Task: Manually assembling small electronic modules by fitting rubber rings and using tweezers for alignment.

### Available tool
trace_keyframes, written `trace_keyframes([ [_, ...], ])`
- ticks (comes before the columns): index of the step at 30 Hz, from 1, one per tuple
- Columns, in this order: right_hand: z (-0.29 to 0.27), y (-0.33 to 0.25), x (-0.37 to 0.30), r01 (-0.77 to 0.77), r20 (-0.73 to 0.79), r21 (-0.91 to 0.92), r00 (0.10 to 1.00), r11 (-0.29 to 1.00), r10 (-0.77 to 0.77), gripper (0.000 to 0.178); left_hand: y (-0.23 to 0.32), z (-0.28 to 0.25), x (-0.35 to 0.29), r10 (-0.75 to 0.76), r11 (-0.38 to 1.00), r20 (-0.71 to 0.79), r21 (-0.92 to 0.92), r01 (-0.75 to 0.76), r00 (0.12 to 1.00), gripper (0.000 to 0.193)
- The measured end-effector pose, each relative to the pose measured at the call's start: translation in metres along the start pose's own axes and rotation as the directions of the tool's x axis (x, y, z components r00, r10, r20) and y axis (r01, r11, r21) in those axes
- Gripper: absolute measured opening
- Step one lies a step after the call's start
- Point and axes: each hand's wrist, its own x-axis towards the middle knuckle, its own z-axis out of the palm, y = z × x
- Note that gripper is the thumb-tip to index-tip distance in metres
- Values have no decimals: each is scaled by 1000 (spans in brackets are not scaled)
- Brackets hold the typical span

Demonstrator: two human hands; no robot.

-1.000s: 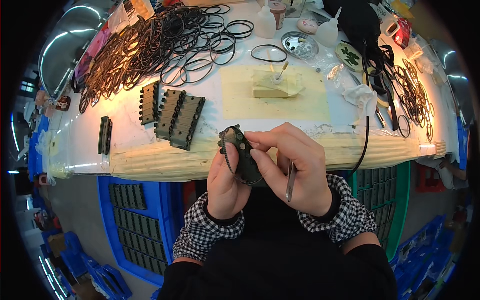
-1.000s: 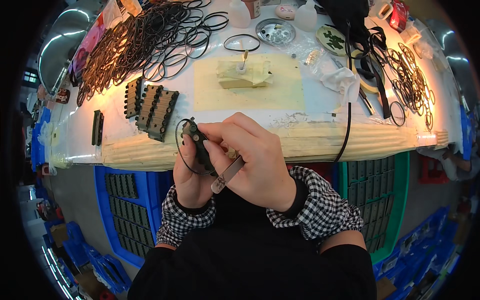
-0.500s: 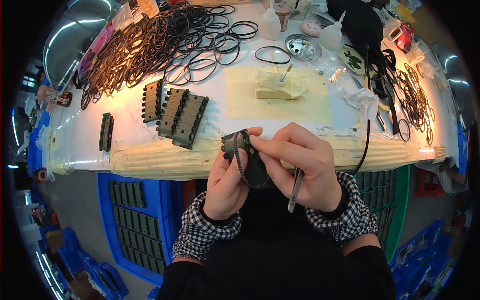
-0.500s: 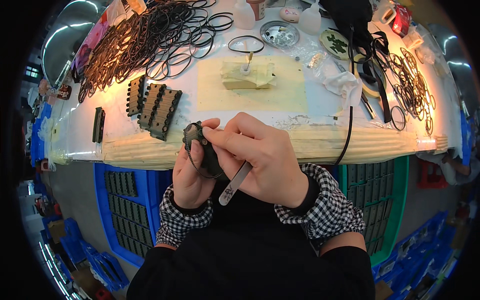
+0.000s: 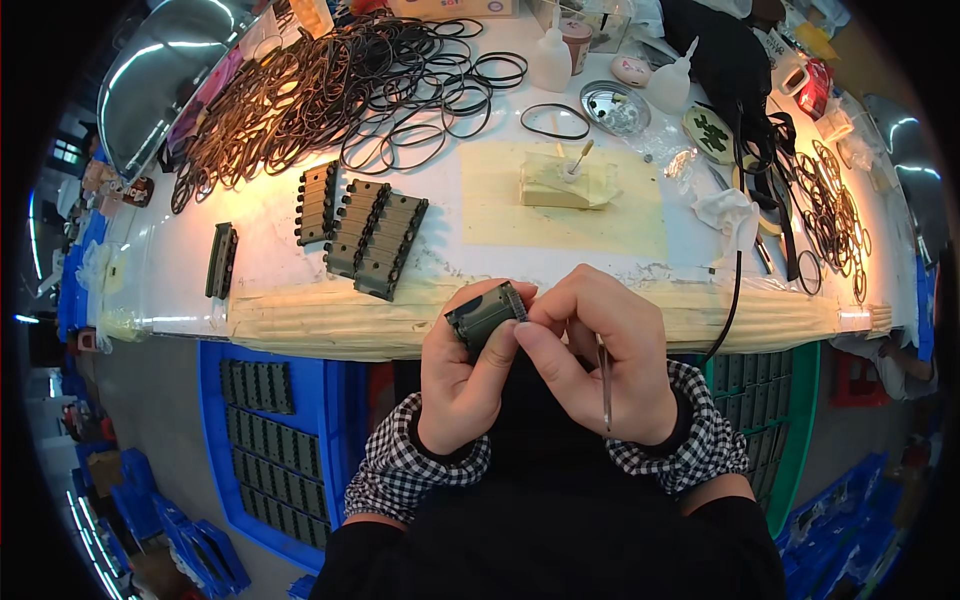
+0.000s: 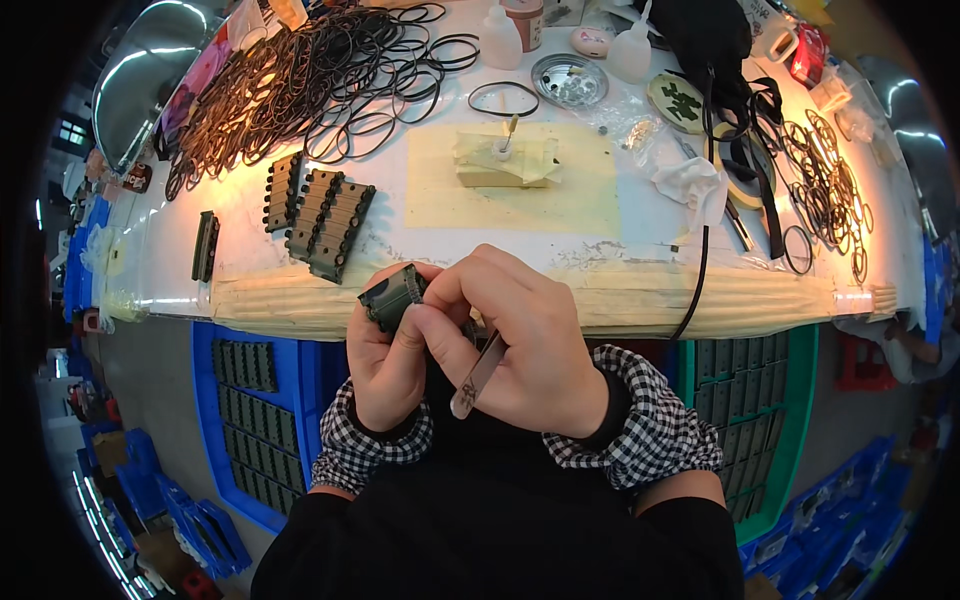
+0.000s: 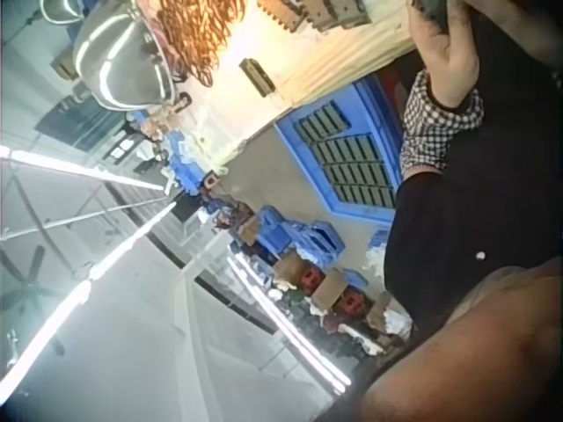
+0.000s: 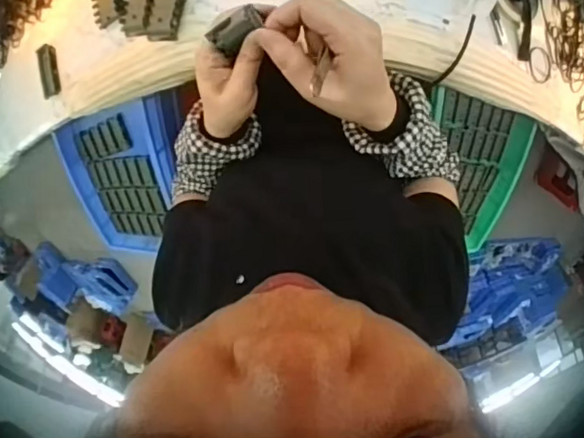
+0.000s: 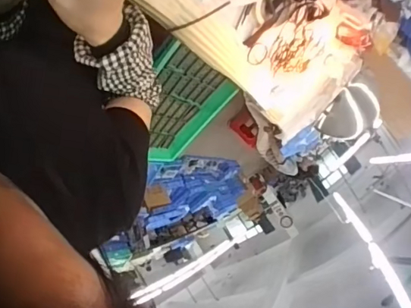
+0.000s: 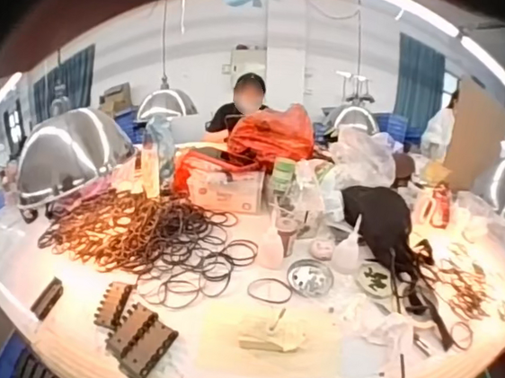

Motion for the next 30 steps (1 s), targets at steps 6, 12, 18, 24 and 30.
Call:
trace_keyframes([
  [6, 0, -1, -7, 8, 56, -14, 998, 1000, -7, 11, 3, -2, 3, -43, 998, 1, -48, 43, 999, 28],
  [12, -1, 2, -9, -28, 73, -53, 997, 998, 32, 13, 1, -7, 0, -132, 960, 25, -247, 134, 991, 29],
  [18, 8, 5, -13, 37, 42, -127, 999, 991, -32, 15, 5, -8, 4, -249, 851, 87, -456, 260, 965, 32],
  [24, 16, 3, -14, 150, 57, -274, 989, 950, -140, 17, 2, -8, 4, -209, 845, 52, -494, 207, 976, 32],
  [30, 21, 3, -12, 209, 52, -316, 978, 925, -203, 16, 0, -12, 5, -196, 845, 59, -496, 199, 979, 31],
])
